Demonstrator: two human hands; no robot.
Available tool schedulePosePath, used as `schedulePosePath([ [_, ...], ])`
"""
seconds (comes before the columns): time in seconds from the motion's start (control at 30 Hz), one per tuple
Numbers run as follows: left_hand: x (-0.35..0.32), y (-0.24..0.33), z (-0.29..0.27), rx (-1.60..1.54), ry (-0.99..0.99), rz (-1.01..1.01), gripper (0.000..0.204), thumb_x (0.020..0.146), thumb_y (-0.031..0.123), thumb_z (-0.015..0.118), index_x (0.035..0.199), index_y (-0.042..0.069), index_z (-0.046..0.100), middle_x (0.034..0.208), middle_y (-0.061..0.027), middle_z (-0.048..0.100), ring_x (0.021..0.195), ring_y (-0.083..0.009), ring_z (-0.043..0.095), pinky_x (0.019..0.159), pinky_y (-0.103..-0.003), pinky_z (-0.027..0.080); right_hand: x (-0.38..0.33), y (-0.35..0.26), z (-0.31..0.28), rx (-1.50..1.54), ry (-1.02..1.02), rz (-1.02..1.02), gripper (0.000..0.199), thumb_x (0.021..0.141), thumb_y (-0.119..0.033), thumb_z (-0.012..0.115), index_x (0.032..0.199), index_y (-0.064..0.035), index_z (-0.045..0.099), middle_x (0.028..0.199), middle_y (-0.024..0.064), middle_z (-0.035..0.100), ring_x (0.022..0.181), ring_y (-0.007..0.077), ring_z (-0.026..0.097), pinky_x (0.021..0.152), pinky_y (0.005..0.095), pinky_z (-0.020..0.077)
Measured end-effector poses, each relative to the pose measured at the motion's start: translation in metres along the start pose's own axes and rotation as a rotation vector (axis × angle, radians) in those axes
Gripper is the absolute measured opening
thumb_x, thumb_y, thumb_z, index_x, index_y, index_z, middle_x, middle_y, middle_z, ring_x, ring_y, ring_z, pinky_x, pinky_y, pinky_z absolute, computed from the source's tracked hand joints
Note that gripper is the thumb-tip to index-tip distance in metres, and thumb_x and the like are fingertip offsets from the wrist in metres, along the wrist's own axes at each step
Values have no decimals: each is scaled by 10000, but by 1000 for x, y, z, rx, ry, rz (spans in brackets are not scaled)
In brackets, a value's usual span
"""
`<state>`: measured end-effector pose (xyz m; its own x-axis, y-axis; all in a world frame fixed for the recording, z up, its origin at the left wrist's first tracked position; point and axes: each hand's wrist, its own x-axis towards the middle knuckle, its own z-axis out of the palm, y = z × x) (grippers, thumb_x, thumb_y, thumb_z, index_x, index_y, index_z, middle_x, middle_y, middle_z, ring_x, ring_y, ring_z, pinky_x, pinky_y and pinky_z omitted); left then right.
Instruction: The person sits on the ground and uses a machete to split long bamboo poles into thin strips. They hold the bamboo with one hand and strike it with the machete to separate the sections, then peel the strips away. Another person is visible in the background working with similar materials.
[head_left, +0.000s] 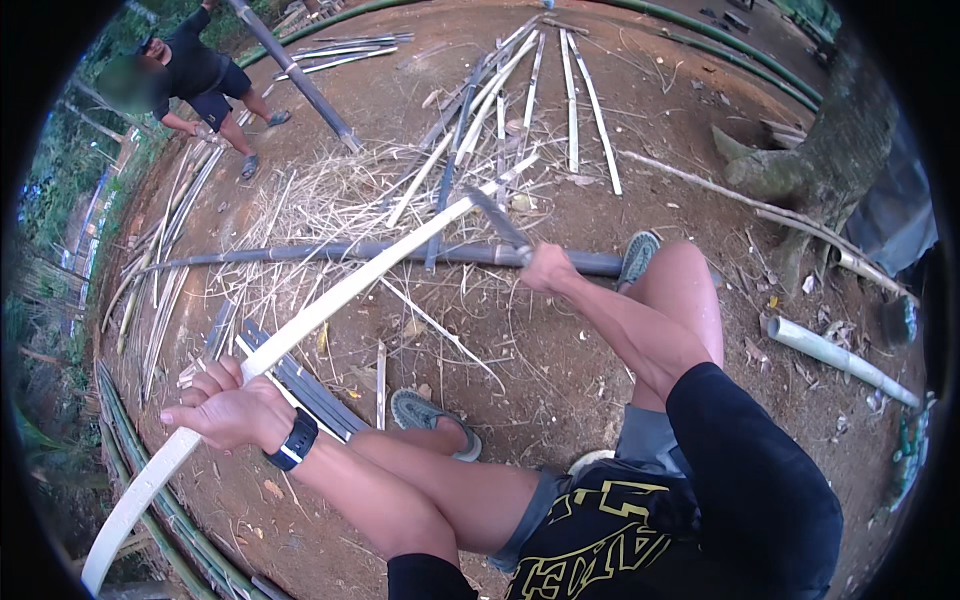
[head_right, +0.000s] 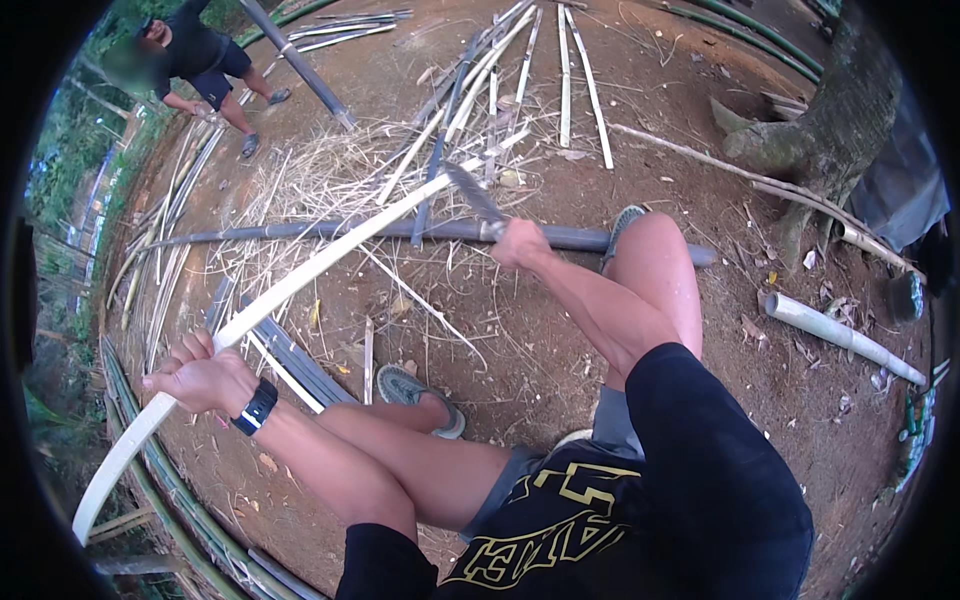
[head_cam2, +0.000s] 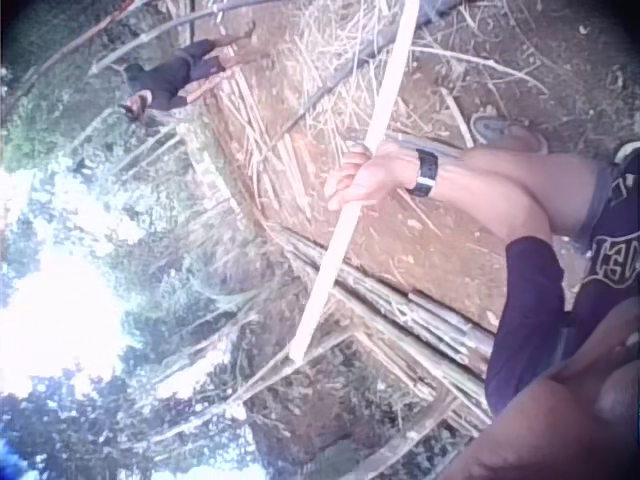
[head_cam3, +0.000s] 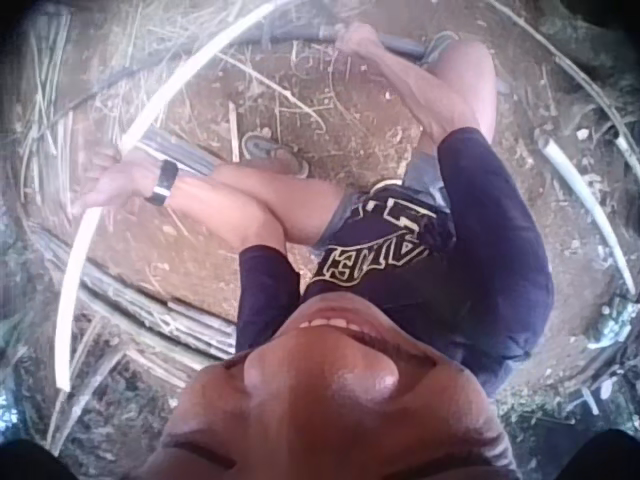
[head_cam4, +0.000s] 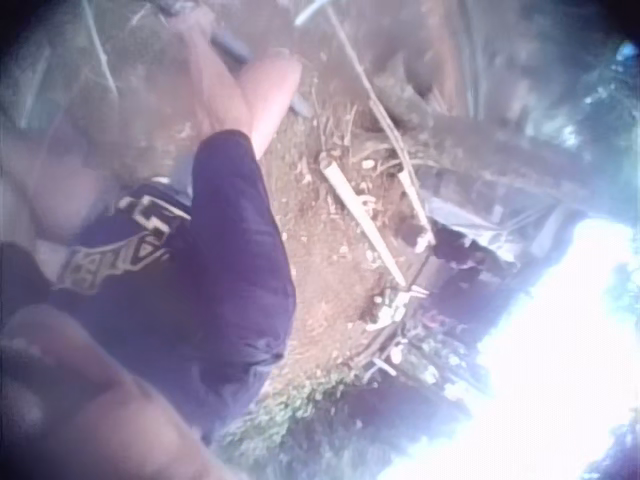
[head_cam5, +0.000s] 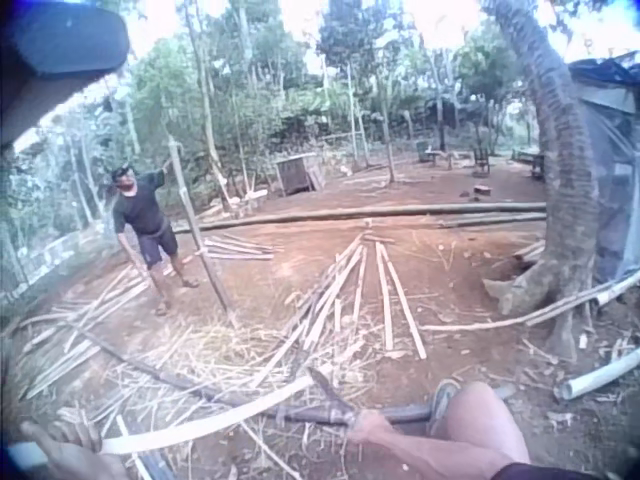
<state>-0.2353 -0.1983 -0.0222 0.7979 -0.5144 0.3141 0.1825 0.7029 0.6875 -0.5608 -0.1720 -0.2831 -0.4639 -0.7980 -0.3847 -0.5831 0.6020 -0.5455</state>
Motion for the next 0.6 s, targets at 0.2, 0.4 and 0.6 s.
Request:
schedulePosePath([
  [0.2, 18, 4, -17, -19, -105, -2, 512, 1030, 468, 266, 622, 188, 133, 550, 33, 98, 494, -127, 97, 472, -279, 169, -22, 2, 17, 54, -69, -94, 327, 730, -183, 617, 966, 43, 600, 860, 256, 659, 815, 345, 676, 761, 435, 541],
  [0.4, 19, 4, -18, 74, 75, -18, 502, 1029, 458, 271, 629, 174, 162, 561, 26, 111, 504, -135, 115, 477, -287, 184, -111, -67, 2, -97, -282, -618, 287, 716, -37, 528, 1003, -31, 530, 759, 149, 592, 641, 256, 619, 583, 388, 556],
  [0.6, 30, 6, -20, 89, 45, -4, 495, 1028, 441, 295, 635, 168, 171, 558, 12, 116, 507, -137, 120, 470, -298, 197, -7, 15, -2, -79, -153, 59, 376, 792, -161, 597, 1094, 63, 592, 1039, 204, 658, 906, 253, 677, 800, 341, 559],
])
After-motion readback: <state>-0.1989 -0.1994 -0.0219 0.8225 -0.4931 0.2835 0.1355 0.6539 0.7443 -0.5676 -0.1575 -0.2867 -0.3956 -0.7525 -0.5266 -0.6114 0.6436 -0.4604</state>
